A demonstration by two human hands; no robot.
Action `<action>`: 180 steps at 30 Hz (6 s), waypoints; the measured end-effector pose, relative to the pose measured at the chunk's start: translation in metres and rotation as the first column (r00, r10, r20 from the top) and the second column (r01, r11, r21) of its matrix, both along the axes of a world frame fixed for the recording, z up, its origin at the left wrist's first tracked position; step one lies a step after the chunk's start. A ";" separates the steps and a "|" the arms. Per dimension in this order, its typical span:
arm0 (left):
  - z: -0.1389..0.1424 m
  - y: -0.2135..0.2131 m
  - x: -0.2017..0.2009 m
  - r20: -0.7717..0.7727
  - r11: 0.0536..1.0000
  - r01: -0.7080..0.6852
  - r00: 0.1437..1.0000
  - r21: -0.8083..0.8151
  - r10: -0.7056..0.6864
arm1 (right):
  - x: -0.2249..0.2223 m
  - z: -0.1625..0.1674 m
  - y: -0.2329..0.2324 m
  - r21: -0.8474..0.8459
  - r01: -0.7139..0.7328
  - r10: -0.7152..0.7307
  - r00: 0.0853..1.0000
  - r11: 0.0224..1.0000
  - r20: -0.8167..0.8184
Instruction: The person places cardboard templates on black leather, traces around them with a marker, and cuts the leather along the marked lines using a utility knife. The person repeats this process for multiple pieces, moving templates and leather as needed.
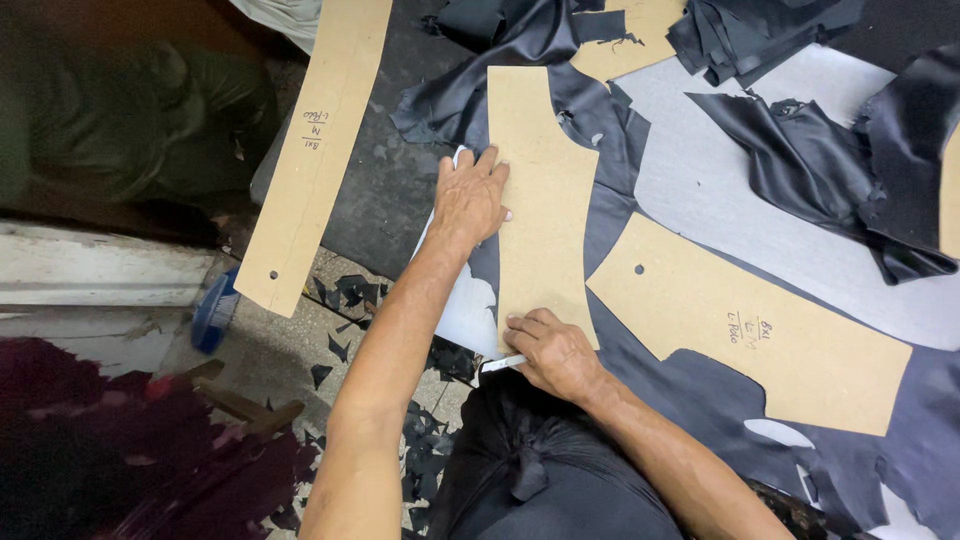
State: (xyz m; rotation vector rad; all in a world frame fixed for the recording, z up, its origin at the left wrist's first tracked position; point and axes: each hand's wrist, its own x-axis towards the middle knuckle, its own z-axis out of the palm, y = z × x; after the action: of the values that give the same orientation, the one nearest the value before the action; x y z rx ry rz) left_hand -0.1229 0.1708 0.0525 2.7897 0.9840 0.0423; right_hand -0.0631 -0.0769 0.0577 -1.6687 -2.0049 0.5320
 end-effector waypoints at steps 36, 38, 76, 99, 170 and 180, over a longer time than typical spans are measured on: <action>0.019 -0.012 0.013 -0.210 0.990 0.131 0.971 0.046 -0.119 | 0.092 0.021 -0.047 0.172 0.441 -0.415 0.895 0.881 -0.164; 0.019 -0.012 0.013 -0.257 0.993 0.115 0.960 0.005 -0.109 | 0.090 0.022 -0.050 0.116 0.417 -0.398 0.904 0.901 -0.159; 0.029 -0.047 0.038 -0.347 0.996 0.034 0.938 0.079 -0.004 | 0.169 0.002 -0.271 -0.022 0.958 -0.910 0.277 0.284 0.309; 0.052 -0.058 0.048 -0.327 0.994 -0.113 0.939 -0.004 0.106 | 0.189 -0.041 -0.313 -0.020 0.905 -0.873 0.415 0.424 0.255; -0.026 -0.226 0.101 -0.112 0.977 0.165 0.982 0.131 -0.151 | 0.219 -0.043 -0.362 0.151 0.966 -0.973 0.223 0.212 -0.059; -0.004 -0.257 0.120 -0.149 0.996 0.049 0.988 0.068 -0.039 | 0.220 -0.036 -0.356 0.152 0.962 -0.973 0.231 0.225 -0.022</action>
State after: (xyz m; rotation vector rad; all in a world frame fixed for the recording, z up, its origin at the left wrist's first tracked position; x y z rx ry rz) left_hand -0.0027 -0.0862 0.0485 2.9145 0.9709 -0.1390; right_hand 0.1570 -0.4330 0.0220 -2.4212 -0.5716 -0.1768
